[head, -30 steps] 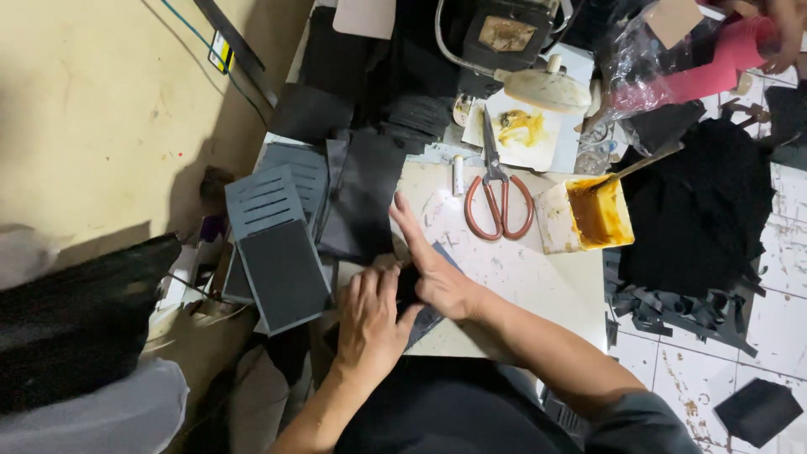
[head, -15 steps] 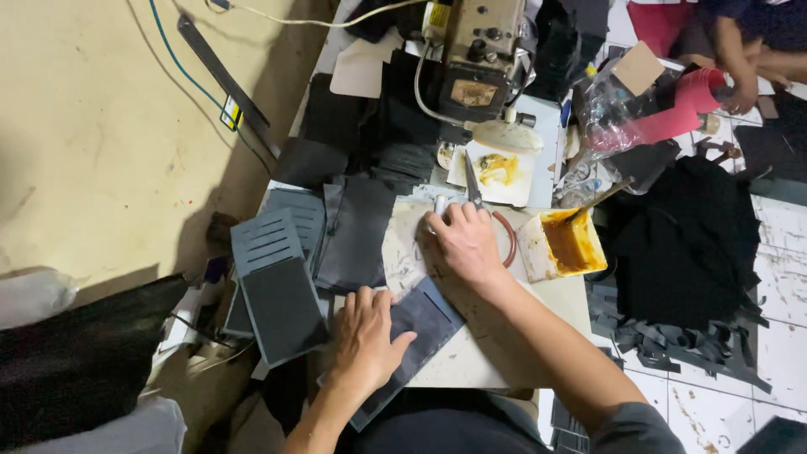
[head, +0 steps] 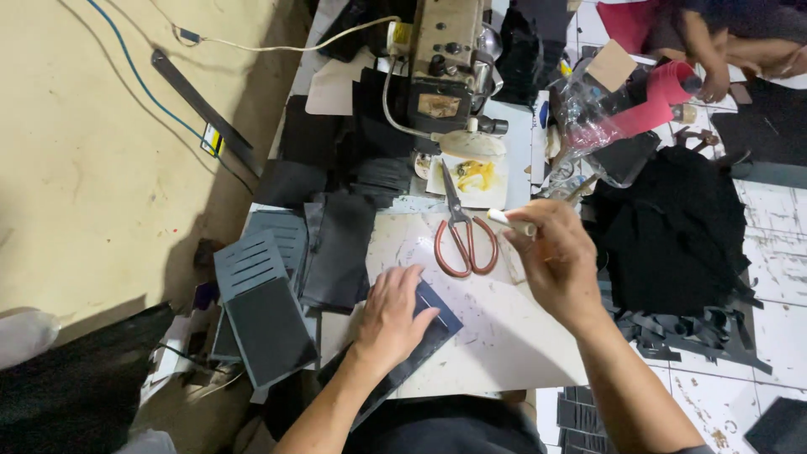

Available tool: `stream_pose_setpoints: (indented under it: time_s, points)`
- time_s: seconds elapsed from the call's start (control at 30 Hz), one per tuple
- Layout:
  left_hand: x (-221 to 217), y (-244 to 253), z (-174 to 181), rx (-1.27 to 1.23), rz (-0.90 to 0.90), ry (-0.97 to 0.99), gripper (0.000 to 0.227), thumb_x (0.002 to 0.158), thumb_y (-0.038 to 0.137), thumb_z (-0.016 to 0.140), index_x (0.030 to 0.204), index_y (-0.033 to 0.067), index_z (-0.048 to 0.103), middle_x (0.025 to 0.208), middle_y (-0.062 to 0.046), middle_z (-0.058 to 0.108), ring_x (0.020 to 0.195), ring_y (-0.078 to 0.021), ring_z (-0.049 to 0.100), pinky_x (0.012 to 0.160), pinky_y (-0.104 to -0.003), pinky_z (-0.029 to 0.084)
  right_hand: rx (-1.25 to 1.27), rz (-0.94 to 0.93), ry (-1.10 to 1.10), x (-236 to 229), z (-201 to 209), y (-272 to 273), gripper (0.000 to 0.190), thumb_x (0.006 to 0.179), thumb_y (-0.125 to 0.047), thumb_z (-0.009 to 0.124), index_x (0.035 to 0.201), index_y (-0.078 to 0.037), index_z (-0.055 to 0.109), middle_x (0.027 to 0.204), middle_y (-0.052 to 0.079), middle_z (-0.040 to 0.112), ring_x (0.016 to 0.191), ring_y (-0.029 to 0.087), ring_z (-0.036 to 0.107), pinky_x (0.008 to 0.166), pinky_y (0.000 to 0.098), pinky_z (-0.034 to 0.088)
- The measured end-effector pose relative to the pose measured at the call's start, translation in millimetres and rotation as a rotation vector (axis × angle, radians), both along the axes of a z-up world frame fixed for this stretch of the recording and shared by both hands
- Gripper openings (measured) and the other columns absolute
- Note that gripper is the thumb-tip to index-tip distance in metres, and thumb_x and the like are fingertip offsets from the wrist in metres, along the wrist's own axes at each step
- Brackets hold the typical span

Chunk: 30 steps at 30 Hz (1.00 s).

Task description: The person aligns a black fabric piece onto a gray slotted base, trims excess fabric with scissors, and applies adhesive with a small roller to secure the layers. The person repeats this process for multiple units, stacking completed items on the floor.

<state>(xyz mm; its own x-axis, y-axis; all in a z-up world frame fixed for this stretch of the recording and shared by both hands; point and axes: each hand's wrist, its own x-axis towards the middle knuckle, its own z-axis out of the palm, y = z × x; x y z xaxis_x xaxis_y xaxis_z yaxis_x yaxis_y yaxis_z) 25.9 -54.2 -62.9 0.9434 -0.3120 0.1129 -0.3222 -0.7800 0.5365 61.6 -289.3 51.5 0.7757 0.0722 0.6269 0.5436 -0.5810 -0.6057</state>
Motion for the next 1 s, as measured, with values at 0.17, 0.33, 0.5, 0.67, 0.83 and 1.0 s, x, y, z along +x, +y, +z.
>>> stream_pose_setpoints:
  time_s: [0.17, 0.33, 0.5, 0.67, 0.83, 1.0]
  points:
    - [45.2, -41.5, -15.2, 0.065, -0.027, -0.126, 0.075, 0.076, 0.042, 0.085, 0.136, 0.0090, 0.054, 0.129, -0.017, 0.055, 0.122, -0.0389, 0.055, 0.094, -0.052, 0.049, 0.044, -0.118, 0.058, -14.6, -7.1, -40.4, 0.019, 0.094, 0.000, 0.076, 0.112, -0.004, 0.073, 0.104, 0.013, 0.072, 0.084, 0.025, 0.066, 0.077, 0.0336, 0.051]
    - [65.6, -51.0, -16.8, 0.057, -0.041, -0.116, 0.070, 0.074, 0.043, 0.086, 0.130, 0.0103, 0.058, 0.128, -0.017, 0.055, 0.121, -0.0395, 0.055, 0.093, -0.054, 0.049, -0.006, -0.235, 0.139, -17.8, -17.2, -80.7, 0.026, 0.091, 0.000, 0.078, 0.117, -0.004, 0.073, 0.095, 0.012, 0.073, 0.076, 0.026, 0.068, 0.071, 0.0332, 0.052]
    - [65.3, -47.2, 9.7, -0.060, -0.018, -0.042, 0.072, 0.079, 0.028, 0.084, 0.141, 0.0055, 0.055, 0.136, -0.026, 0.057, 0.127, -0.0452, 0.056, 0.097, -0.055, 0.048, -0.202, -0.147, 0.134, -3.1, -17.2, -86.9, 0.020, 0.091, -0.010, 0.078, 0.111, -0.009, 0.077, 0.100, 0.010, 0.076, 0.085, 0.033, 0.069, 0.079, 0.0391, 0.055]
    - [22.5, -19.5, 26.0, 0.028, 0.056, 0.001, 0.069, 0.085, 0.032, 0.077, 0.142, 0.0028, 0.052, 0.127, -0.021, 0.060, 0.118, -0.0380, 0.058, 0.099, -0.049, 0.048, -0.353, -0.131, 0.194, 8.5, -26.5, -92.1, 0.023, 0.090, -0.010, 0.073, 0.113, -0.009, 0.076, 0.095, 0.006, 0.077, 0.087, 0.026, 0.064, 0.080, 0.0365, 0.053]
    - [-22.8, 13.5, 25.9, 0.458, 0.181, 0.260, 0.076, 0.088, 0.060, 0.067, 0.141, 0.0072, 0.052, 0.127, -0.012, 0.063, 0.113, -0.0287, 0.062, 0.096, -0.045, 0.051, -0.469, -0.075, 0.182, 12.8, -20.9, -89.3, 0.027, 0.083, 0.000, 0.070, 0.109, 0.001, 0.076, 0.099, 0.007, 0.079, 0.081, 0.021, 0.057, 0.077, 0.0298, 0.049]
    - [-32.3, 26.8, 13.9, 0.548, 0.198, 0.245, 0.075, 0.082, 0.065, 0.071, 0.134, 0.0122, 0.056, 0.107, -0.010, 0.065, 0.099, -0.0291, 0.062, 0.093, -0.046, 0.047, -0.500, -0.047, 0.143, 16.3, -24.9, -85.5, 0.022, 0.086, -0.006, 0.070, 0.108, -0.006, 0.075, 0.087, 0.002, 0.077, 0.075, 0.022, 0.054, 0.078, 0.0296, 0.046]
